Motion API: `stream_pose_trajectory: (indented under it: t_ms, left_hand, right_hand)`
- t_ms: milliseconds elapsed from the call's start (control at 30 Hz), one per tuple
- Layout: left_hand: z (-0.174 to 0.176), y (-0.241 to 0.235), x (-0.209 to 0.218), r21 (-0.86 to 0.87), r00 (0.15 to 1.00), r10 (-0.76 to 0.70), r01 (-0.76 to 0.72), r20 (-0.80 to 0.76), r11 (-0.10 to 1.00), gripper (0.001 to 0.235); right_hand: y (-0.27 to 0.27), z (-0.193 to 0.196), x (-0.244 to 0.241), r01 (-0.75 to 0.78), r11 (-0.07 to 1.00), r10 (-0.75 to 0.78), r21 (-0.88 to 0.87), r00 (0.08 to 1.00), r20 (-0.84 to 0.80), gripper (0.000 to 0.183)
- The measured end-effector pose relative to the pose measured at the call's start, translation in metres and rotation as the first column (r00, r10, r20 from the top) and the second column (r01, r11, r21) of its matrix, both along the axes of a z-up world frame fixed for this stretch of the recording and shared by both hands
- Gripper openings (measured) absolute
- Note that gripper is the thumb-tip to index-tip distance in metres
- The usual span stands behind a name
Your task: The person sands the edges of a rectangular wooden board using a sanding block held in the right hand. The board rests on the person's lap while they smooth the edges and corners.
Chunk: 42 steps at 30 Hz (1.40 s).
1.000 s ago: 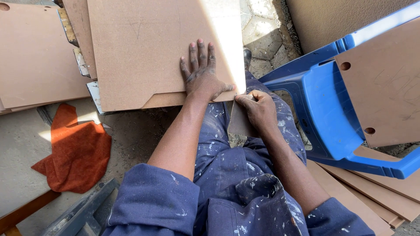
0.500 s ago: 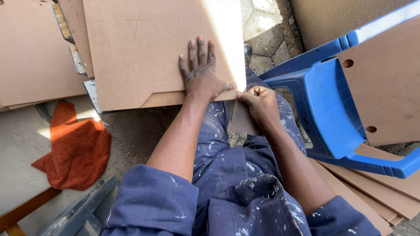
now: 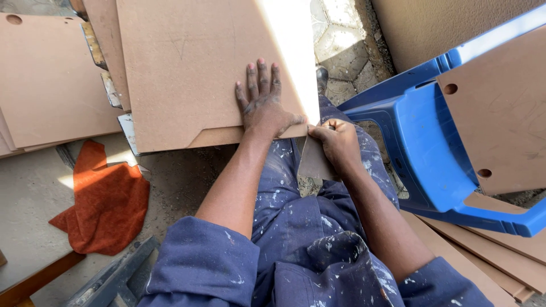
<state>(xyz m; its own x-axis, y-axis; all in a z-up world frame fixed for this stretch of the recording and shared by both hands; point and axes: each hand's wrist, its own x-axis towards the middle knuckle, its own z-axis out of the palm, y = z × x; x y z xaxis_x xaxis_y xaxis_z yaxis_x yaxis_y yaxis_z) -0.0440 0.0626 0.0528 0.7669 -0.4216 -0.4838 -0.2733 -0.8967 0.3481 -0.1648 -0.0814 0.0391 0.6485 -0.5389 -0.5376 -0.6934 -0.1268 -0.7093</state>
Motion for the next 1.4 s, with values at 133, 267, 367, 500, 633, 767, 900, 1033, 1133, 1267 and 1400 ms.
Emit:
stream_pose_trajectory:
  t_ms: [133, 267, 367, 500, 633, 767, 900, 1033, 1133, 1267, 1400]
  left_hand:
    - [-0.002, -0.004, -0.004, -0.011, 1.0, -0.005, 0.005, 0.0, 1.0, 0.13]
    - [0.001, -0.001, 0.003, 0.005, 1.0, 0.01, -0.01, -0.005, 1.0, 0.127]
    - [-0.001, -0.001, -0.001, -0.008, 1.0, 0.013, -0.013, -0.012, 1.0, 0.127]
    - [-0.003, 0.0, 0.001, -0.012, 1.0, 0.009, -0.009, -0.007, 1.0, 0.13]
    - [-0.004, -0.001, -0.002, -0.034, 1.0, 0.015, -0.015, 0.001, 0.999, 0.13]
    - [-0.001, 0.0, 0.001, -0.02, 1.0, 0.014, -0.014, -0.003, 1.0, 0.129]
    - [-0.003, 0.001, 0.002, -0.029, 1.0, 0.023, -0.023, 0.014, 0.999, 0.131]
    - [0.003, 0.002, 0.002, -0.02, 1.0, 0.017, -0.017, -0.005, 1.0, 0.126]
    - [0.0, -0.003, -0.002, -0.04, 1.0, 0.003, -0.003, 0.0, 0.999, 0.128]
    - [-0.002, 0.0, 0.006, -0.029, 1.0, 0.005, -0.005, -0.005, 1.0, 0.13]
    - [-0.004, -0.001, 0.001, -0.027, 1.0, 0.017, -0.017, 0.001, 0.999, 0.13]
  right_hand:
    - [-0.001, -0.002, 0.003, 0.045, 0.999, -0.045, -0.011, 0.999, -0.004, 0.025]
    - [-0.004, -0.016, 0.001, 0.026, 0.999, -0.027, 0.019, 0.999, 0.019, 0.029]
    - [-0.007, -0.024, 0.008, 0.042, 0.999, -0.042, 0.016, 0.999, -0.008, 0.025]
    - [0.001, -0.007, -0.001, 0.097, 0.991, -0.098, 0.089, 0.995, 0.007, 0.028]
    - [-0.005, -0.021, 0.013, 0.1, 0.992, -0.103, 0.079, 0.994, 0.032, 0.028]
    - [-0.002, -0.006, 0.007, 0.061, 0.995, -0.063, 0.08, 0.998, 0.022, 0.024]
    - [0.004, 0.007, 0.028, 0.052, 0.998, -0.052, 0.024, 0.998, -0.029, 0.017]
    - [0.001, 0.012, 0.019, 0.02, 0.998, -0.018, 0.052, 0.999, -0.035, 0.018]
    - [-0.002, 0.014, 0.016, 0.028, 1.0, -0.028, -0.008, 0.998, -0.059, 0.019]
    - [-0.004, -0.004, 0.016, 0.051, 0.993, -0.054, 0.105, 0.998, 0.026, 0.03]
    - [-0.004, -0.009, 0.018, 0.08, 0.994, -0.084, 0.081, 0.995, 0.046, 0.026]
